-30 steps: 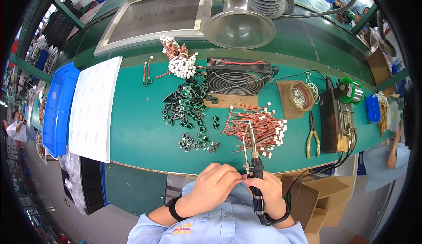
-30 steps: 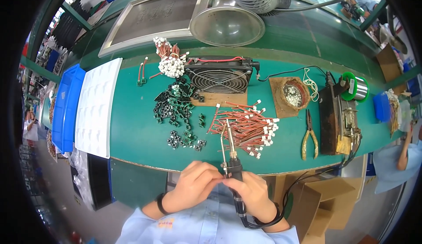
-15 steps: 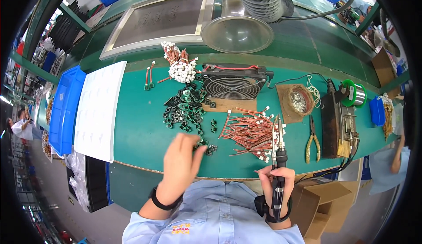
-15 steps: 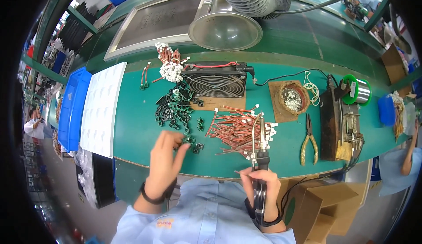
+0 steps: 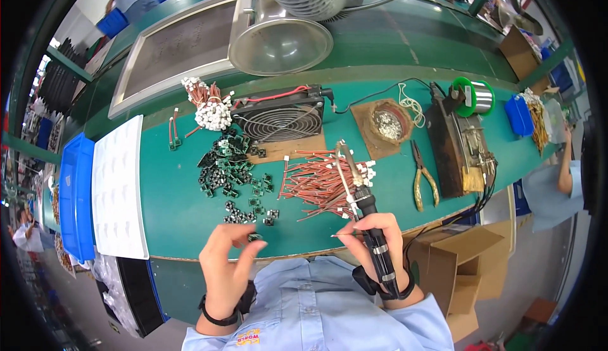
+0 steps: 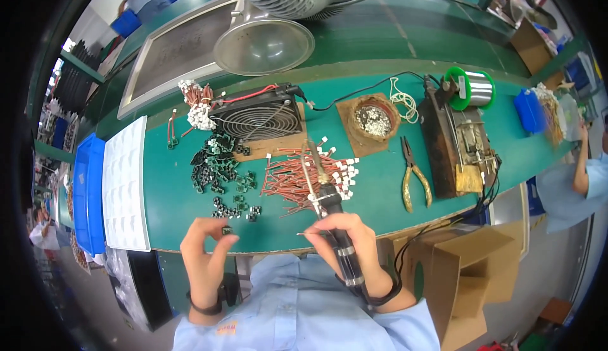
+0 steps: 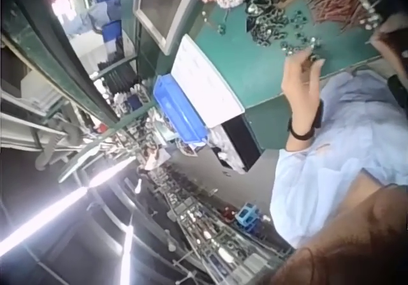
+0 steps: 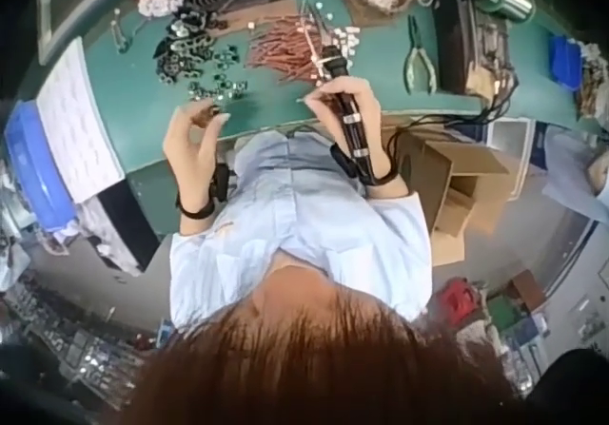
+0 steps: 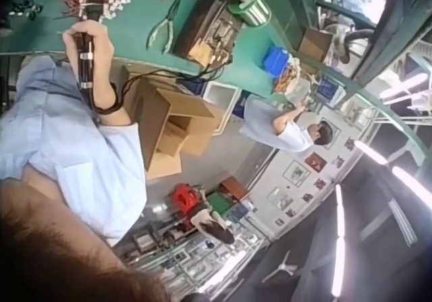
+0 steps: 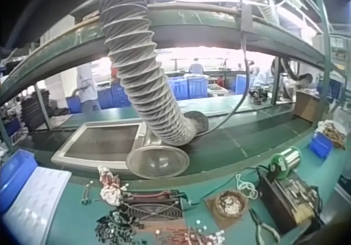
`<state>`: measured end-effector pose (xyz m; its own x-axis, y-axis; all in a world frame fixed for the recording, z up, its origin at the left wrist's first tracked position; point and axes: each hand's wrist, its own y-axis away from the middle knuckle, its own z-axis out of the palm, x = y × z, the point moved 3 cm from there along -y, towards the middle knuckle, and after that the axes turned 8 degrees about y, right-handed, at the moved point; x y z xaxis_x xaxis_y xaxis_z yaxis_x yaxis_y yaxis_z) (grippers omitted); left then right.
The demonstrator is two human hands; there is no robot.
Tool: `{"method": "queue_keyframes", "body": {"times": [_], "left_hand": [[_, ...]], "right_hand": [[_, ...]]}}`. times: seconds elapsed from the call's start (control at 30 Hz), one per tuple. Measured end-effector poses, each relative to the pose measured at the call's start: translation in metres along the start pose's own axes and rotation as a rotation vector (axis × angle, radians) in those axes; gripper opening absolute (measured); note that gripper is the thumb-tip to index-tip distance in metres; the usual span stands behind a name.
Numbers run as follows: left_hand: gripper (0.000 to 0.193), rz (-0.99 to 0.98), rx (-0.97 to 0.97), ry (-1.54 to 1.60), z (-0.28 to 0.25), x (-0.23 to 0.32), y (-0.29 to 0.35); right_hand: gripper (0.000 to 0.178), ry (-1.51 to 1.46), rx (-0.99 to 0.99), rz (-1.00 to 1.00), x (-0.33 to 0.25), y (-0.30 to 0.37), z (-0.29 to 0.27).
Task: Assembling and connecting wires to small electronic components at a production station.
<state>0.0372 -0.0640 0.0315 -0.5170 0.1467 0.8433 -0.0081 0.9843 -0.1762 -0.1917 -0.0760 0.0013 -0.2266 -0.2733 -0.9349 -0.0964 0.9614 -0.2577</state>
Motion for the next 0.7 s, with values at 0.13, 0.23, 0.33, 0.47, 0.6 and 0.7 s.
{"method": "queue_keyframes", "body": {"times": [0.13,0.23,0.33,0.47,0.6,0.7], "left_hand": [[0.020,-0.100,-0.147,0.564,0.027,0.007,0.005],[0.020,-0.268,-0.213,1.035,0.048,0.005,0.006],[0.023,-0.363,-0.299,1.244,0.058,0.006,0.009],[0.026,-0.476,-0.368,1.260,0.052,0.008,0.012],[0.023,-0.473,-0.313,1.395,0.054,0.003,0.013],[0.021,-0.451,-0.362,1.493,0.054,-0.005,0.015]], "right_hand": [[0.036,-0.066,-0.109,0.006,-0.011,-0.002,0.003],[0.036,-0.143,-0.159,0.076,-0.019,0.001,0.008],[0.037,-0.253,-0.071,0.065,-0.023,0.004,0.013],[0.039,-0.315,-0.092,0.083,-0.031,0.006,0.021],[0.040,-0.209,-0.107,0.012,-0.032,0.005,0.026],[0.040,-0.157,-0.127,-0.028,-0.037,0.002,0.028]]}}
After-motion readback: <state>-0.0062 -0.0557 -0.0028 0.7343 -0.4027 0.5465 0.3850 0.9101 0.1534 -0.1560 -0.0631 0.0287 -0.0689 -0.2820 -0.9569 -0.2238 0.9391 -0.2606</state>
